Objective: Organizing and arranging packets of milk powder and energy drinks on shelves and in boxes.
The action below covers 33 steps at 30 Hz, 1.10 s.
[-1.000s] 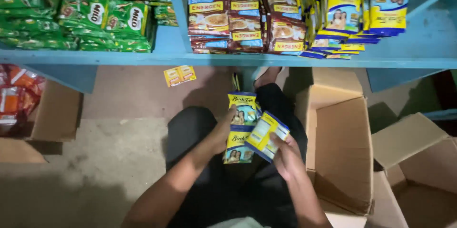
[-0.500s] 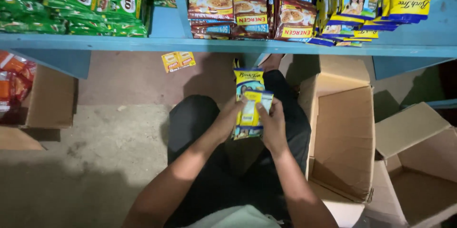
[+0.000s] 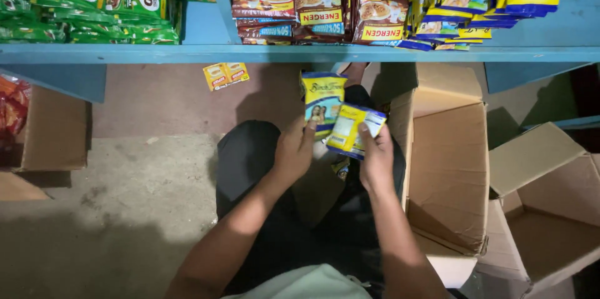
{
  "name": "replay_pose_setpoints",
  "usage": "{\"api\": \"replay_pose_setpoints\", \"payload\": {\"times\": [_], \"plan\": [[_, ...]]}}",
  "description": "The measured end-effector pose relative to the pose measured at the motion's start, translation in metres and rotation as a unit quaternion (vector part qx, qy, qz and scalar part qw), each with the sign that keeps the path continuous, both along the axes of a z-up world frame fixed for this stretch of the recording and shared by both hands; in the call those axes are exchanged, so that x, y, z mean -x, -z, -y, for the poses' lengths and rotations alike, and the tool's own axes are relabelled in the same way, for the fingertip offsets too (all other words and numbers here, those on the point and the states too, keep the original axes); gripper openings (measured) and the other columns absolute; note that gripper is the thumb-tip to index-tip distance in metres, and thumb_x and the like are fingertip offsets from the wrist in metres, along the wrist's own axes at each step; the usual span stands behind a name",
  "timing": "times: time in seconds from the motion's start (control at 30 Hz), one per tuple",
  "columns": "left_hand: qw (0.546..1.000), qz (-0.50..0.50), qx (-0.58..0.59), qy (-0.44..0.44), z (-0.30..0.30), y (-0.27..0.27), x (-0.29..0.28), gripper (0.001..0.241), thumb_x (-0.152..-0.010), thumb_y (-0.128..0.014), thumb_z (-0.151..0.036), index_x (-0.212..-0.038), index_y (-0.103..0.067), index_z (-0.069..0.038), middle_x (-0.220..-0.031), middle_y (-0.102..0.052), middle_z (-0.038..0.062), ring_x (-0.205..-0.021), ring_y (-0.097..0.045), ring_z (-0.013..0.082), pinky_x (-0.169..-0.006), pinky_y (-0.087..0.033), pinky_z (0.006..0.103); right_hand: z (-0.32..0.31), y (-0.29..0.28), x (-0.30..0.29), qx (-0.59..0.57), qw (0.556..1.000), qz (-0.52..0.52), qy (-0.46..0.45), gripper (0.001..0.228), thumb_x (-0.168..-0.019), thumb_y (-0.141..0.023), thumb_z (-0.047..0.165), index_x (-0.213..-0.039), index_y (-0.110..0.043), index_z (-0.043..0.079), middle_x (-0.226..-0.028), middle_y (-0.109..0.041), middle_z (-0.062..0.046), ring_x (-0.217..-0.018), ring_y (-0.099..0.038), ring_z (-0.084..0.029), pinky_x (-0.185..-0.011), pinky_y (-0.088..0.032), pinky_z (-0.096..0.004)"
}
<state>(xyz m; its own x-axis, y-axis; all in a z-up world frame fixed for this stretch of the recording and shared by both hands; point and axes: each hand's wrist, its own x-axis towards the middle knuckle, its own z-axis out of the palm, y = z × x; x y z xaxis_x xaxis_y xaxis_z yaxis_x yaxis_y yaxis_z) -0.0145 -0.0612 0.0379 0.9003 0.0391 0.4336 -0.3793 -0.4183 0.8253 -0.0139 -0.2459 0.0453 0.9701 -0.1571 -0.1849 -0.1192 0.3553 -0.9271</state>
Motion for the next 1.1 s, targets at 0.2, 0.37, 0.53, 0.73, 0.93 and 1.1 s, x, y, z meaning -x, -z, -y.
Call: {"api": "replay_pose_setpoints", "payload": {"times": [0.2,0.37,0.53,0.73,0.93,1.1], "plan": [[0.957,-0.266,0.11,-0.021,-0.001,0.024,-0.009,0.034,-0.107,-0.047,-0.027,-0.13,-0.061,-0.006,-0.107,-0.073,0.022,-0.102,-0.071,0.0374,-0.085,-0.053,0.0401,0.014,-0.024,0.008,-0.077,0.995,-0.059,-0.033,0.03,-0.1,-0.056,0.005,-0.13,-0.054,0.004,-0.12,-0.068,-0.01,-0.104,-0.07,-0.019,-0.088,-0.059,-0.036],[0.94,-0.217,0.255,0.068,0.005,0.053,-0.006,0.046,-0.105,-0.047,-0.016,-0.149,-0.044,-0.006,-0.124,-0.068,0.019,-0.112,-0.065,0.0286,-0.096,-0.052,0.0395,0.011,-0.039,0.011,-0.108,0.987,-0.067,-0.094,0.045,-0.095,-0.059,-0.001,-0.14,-0.052,0.002,-0.124,-0.068,-0.012,-0.11,-0.069,-0.021,-0.093,-0.057,-0.035],[0.968,-0.217,0.114,0.058,0.004,0.02,-0.004,0.056,-0.105,-0.051,-0.016,-0.157,-0.032,-0.009,-0.131,-0.061,0.026,-0.119,-0.061,0.0357,-0.099,-0.047,0.0416,0.018,-0.047,-0.006,-0.116,0.989,-0.086,-0.026,0.041,-0.096,-0.06,0.006,-0.137,-0.055,0.008,-0.121,-0.068,-0.01,-0.103,-0.069,-0.018,-0.085,-0.058,-0.032],[0.944,-0.279,0.134,0.115,0.006,0.043,0.0,0.035,-0.104,-0.049,-0.018,-0.137,-0.057,-0.011,-0.116,-0.072,0.016,-0.109,-0.069,0.0264,-0.096,-0.052,0.036,0.042,-0.001,-0.005,-0.13,0.99,-0.05,-0.01,0.032,-0.101,-0.065,0.012,-0.131,-0.055,0.009,-0.114,-0.065,-0.009,-0.09,-0.068,-0.017,-0.07,-0.057,-0.03],[0.94,-0.291,0.125,0.126,0.005,0.04,0.002,0.029,-0.103,-0.054,-0.023,-0.126,-0.063,-0.009,-0.11,-0.073,0.013,-0.103,-0.071,0.0225,-0.09,-0.053,0.0347,0.027,-0.046,-0.006,0.061,0.998,-0.02,0.016,0.048,-0.093,-0.068,0.004,-0.138,-0.051,0.01,-0.12,-0.064,-0.01,-0.093,-0.067,-0.013,-0.072,-0.055,-0.027],[0.937,-0.314,0.091,0.127,0.006,0.009,0.0,0.03,-0.102,-0.055,-0.027,-0.127,-0.063,-0.012,-0.107,-0.074,0.012,-0.1,-0.071,0.0218,-0.087,-0.053,0.0346,0.084,-0.078,-0.054,0.285,0.938,0.148,0.132,0.064,-0.087,-0.069,-0.004,-0.145,-0.044,0.005,-0.131,-0.062,-0.006,-0.111,-0.064,-0.011,-0.093,-0.053,-0.027]]}}
